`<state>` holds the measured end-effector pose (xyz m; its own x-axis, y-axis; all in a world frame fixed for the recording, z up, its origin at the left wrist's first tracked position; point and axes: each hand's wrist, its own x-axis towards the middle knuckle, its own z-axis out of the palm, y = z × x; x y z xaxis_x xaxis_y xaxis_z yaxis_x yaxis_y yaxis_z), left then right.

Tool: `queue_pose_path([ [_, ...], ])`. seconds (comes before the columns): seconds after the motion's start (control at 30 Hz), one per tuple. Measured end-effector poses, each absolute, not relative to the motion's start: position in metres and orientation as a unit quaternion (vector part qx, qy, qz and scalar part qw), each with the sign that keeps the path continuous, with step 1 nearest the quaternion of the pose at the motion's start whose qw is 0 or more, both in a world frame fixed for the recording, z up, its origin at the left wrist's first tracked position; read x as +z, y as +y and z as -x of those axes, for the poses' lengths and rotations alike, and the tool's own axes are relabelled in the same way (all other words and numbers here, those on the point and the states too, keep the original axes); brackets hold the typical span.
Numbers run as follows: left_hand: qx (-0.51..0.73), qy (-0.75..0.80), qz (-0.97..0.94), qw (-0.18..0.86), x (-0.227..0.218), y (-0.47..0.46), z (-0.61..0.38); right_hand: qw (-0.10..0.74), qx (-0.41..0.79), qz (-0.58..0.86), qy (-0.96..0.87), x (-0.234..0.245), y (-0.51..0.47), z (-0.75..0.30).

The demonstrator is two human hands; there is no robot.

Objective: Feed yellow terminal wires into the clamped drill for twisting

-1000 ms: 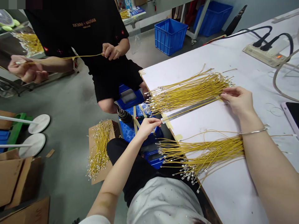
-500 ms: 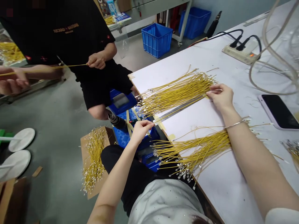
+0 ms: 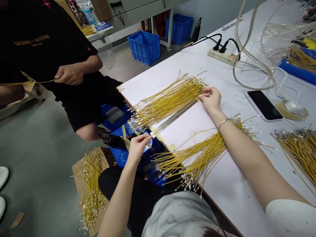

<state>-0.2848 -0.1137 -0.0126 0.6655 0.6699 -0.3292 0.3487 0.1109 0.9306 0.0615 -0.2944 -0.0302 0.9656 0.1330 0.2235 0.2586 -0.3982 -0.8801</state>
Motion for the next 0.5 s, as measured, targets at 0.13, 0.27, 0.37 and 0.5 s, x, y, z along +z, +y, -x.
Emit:
queue_pose_path([
  [0.13,0.126,0.384,-0.653,0.641,-0.0108,-0.1129,0.2837,0.536,-0.055,0.835,-0.11,-0.0297,-0.294,-0.0605],
  [0.27,0.129,0.384,-0.655,0.638,-0.0107,-0.1125,0.2831,0.538,-0.062,0.834,-0.108,-0.0312,-0.2944,-0.0623],
  [0.37,0.132,0.387,-0.654,0.636,-0.0105,-0.1127,0.2827,0.544,-0.062,0.83,-0.109,-0.0338,-0.2947,-0.0656],
  [0.5,0.133,0.379,-0.654,0.641,-0.0096,-0.1133,0.2825,0.547,-0.067,0.828,-0.102,-0.0354,-0.2945,-0.0678],
])
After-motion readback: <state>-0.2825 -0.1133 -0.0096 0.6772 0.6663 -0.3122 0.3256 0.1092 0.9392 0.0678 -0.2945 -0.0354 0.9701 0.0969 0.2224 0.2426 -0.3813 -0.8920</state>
